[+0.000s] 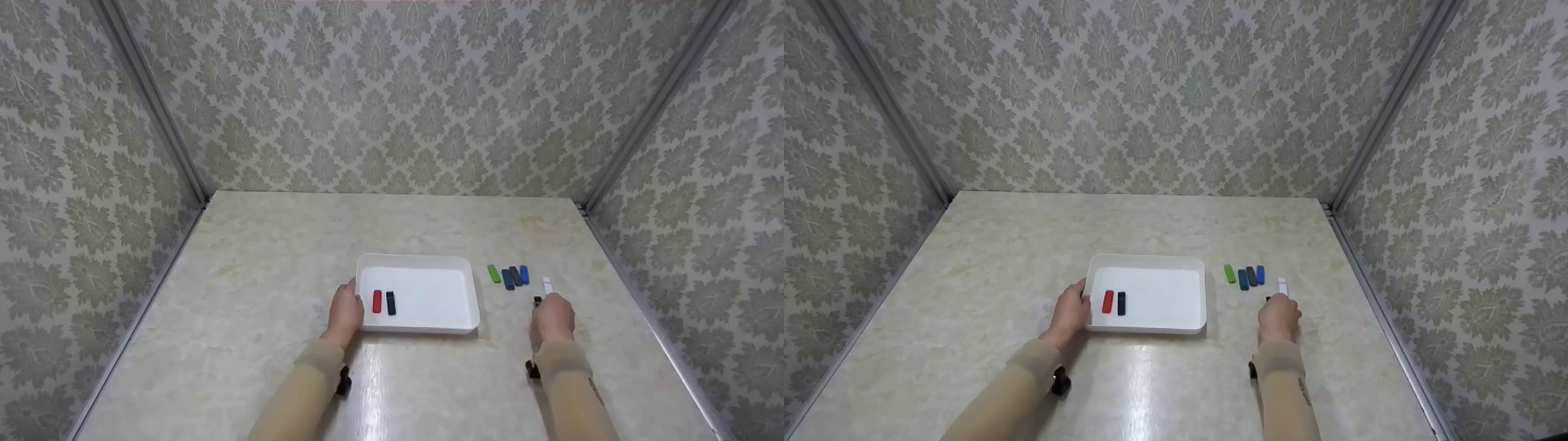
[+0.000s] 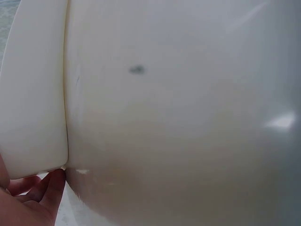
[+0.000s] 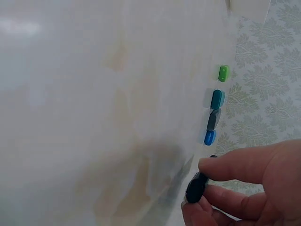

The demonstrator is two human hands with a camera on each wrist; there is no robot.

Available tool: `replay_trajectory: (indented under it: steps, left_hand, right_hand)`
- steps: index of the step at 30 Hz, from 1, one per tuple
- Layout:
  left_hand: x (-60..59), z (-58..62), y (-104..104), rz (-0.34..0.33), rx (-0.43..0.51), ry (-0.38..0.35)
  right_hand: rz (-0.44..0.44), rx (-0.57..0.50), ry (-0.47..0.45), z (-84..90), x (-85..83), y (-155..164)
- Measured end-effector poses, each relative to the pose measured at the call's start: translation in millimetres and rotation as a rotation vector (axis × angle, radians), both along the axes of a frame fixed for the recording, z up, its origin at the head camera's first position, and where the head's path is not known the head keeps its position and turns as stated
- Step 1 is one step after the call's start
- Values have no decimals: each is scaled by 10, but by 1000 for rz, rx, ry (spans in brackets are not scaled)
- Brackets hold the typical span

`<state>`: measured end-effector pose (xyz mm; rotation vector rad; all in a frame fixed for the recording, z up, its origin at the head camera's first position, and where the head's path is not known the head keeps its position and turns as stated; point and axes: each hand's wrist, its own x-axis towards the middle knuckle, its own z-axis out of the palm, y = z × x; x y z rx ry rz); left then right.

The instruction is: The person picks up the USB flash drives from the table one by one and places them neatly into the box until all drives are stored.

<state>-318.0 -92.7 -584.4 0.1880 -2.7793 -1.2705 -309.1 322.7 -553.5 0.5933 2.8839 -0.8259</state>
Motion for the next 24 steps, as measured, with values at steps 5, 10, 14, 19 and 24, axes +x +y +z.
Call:
replay_trajectory:
  steps: [5,10,14,19,24]
  left_hand:
    - [-5,2,-1,5,10,-10]
    - [-1,-1,3,7,6,-16]
    - [-2,3,7,5,0,-16]
    - [-6,11,6,11,9,-28]
    - [-14,8,2,9,10,-14]
  right_hand:
    - [-24,-33,-16,22,-13,-36]
    - [-24,-27,-19,67,-16,-86]
    - [-16,-22,-21,120,-37,-129]
    - [-16,-47,-15,180,-71,-202]
    - [22,-15,22,223,-83,-288]
